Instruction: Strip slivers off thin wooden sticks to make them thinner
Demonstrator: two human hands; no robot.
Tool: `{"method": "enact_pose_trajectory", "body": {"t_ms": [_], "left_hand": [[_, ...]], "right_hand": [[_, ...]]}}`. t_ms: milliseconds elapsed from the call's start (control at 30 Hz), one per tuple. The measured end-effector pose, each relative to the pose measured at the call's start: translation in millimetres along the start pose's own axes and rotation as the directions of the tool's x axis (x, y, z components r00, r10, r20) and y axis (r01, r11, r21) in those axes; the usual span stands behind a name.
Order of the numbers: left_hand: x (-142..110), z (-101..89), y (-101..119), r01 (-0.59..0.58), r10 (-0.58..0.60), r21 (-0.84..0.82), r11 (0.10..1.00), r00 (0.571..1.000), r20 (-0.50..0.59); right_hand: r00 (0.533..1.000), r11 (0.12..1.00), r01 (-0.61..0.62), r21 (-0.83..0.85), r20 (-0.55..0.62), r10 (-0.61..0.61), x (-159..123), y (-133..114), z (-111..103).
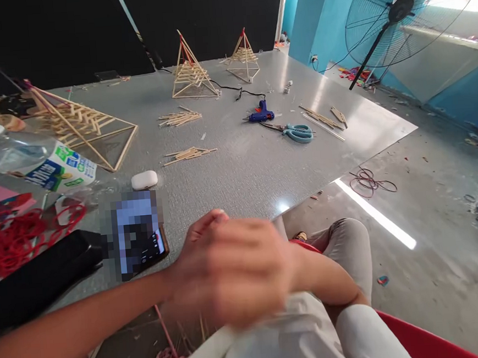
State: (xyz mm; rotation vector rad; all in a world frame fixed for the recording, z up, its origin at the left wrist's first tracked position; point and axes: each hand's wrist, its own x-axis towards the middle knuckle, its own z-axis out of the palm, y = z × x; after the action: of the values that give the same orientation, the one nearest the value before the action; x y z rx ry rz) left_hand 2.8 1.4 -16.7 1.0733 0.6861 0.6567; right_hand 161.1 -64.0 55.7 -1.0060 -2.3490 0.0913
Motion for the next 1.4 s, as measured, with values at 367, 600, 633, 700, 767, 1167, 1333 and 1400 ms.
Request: {"method": "enact_pose_trajectory", "body": {"t_ms": [367,600,633,700,767,1167,1333,1400], "left_hand": [[4.6,15.5,22.6,0.020,-0.089,0.322,0.946,0.975,0.201],[6.4,11.9,18.3,-0.044,-0.054,0.449,0.893,0.977,0.204],[6.5,11.8,18.3,-0.059,-0.048,0.473,0.879,0.976,0.212],[6.7,12.0,18.9,-0.076,-0.046,0.508,0.858,0.974,0.224],[6.9,12.5,19.9,-0.085,-0.046,0.526,0.846,0.972,0.231],[4.9,12.4,17.8,-0.203,0.046,0.575,0.793,0.960,0.276],[3.9,12.1,22.5,-0.191,0.022,0.546,0.816,0.953,0.301],[3.8,11.1,25.3,-0.177,-0.007,0.519,0.836,0.943,0.332]], "right_hand": [[0.891,0.820,-0.369,0.438,-0.086,0.447,-52.3,78.7,36.7],[0.963,0.939,-0.270,0.215,0.071,0.261,-55.1,83.8,21.4],[0.967,0.948,-0.249,0.197,0.095,0.235,-56.1,84.8,18.1],[0.972,0.965,-0.208,0.160,0.142,0.186,-58.3,85.6,10.5],[0.969,0.980,-0.173,0.096,0.193,0.152,-60.2,84.7,2.4],[0.964,0.968,-0.127,-0.218,0.204,0.172,-72.5,72.6,11.2],[0.950,0.978,-0.189,-0.089,0.237,0.205,-73.0,73.5,9.6],[0.942,0.981,-0.191,0.034,0.288,0.174,-70.4,74.1,3.0]]}}
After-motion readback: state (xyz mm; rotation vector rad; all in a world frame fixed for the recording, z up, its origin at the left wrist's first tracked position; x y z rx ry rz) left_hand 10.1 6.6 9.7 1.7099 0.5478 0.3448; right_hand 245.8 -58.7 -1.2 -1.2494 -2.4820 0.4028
